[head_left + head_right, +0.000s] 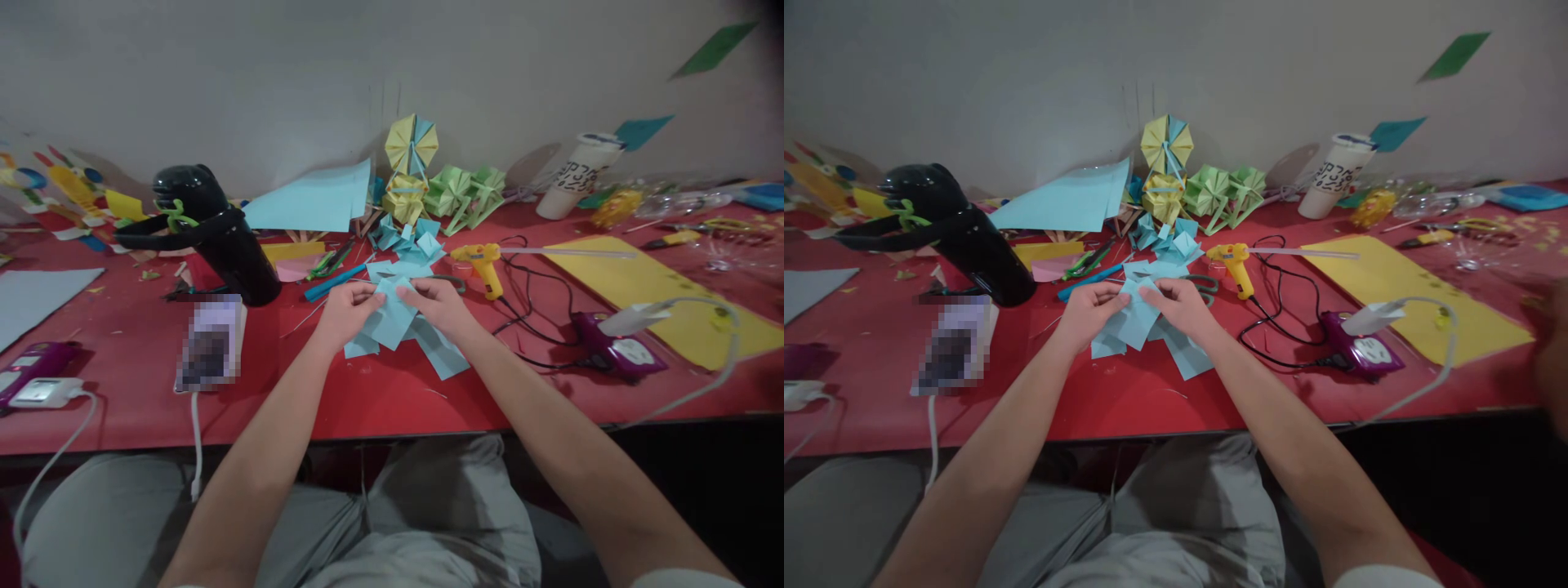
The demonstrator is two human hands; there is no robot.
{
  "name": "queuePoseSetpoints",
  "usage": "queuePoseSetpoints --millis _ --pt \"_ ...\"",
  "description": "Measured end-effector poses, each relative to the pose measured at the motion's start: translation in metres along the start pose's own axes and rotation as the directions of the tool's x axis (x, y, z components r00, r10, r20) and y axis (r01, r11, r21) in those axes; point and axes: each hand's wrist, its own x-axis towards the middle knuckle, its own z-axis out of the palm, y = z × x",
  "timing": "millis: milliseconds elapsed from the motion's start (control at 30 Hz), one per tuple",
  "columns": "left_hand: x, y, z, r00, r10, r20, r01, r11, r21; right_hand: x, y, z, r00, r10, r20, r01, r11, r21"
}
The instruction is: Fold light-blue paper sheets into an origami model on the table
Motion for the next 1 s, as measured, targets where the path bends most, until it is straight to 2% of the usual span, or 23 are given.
queuePoseSetpoints --millis 133,467,700,900,1000 --pt "-0.0012 0.003 0.0013 0.999 0.029 0.027 -0.029 1.0 -0.003 -0.0012 0.0005 0.0002 0.999 -0.003 0.033 0.005 0.999 -0.054" --pt "0.0005 0.0035 -0.0014 0.999 0.044 -0.008 -0.043 0.992 0.119 -0.0011 0.0033 0.002 0.995 0.076 -0.067 -0.081 0.994 -0.076" --pt "0.0018 0.0041 -0.0053 0.998 0.035 -0.046 -0.03 0.993 0.11 -0.0004 -0.0019 -0.0011 0.998 0.063 0.021 -0.062 0.997 -0.053" --pt "0.0021 0.004 -0.0052 0.997 0.035 -0.065 -0.028 0.993 0.112 0.0005 -0.0027 -0.0012 0.992 0.079 -0.094 -0.081 0.996 -0.025" --pt "0.0027 0.0036 -0.006 0.996 0.028 -0.083 -0.018 0.992 0.123 0.0009 -0.0032 -0.0013 0.995 0.064 -0.071 -0.065 0.998 -0.02"
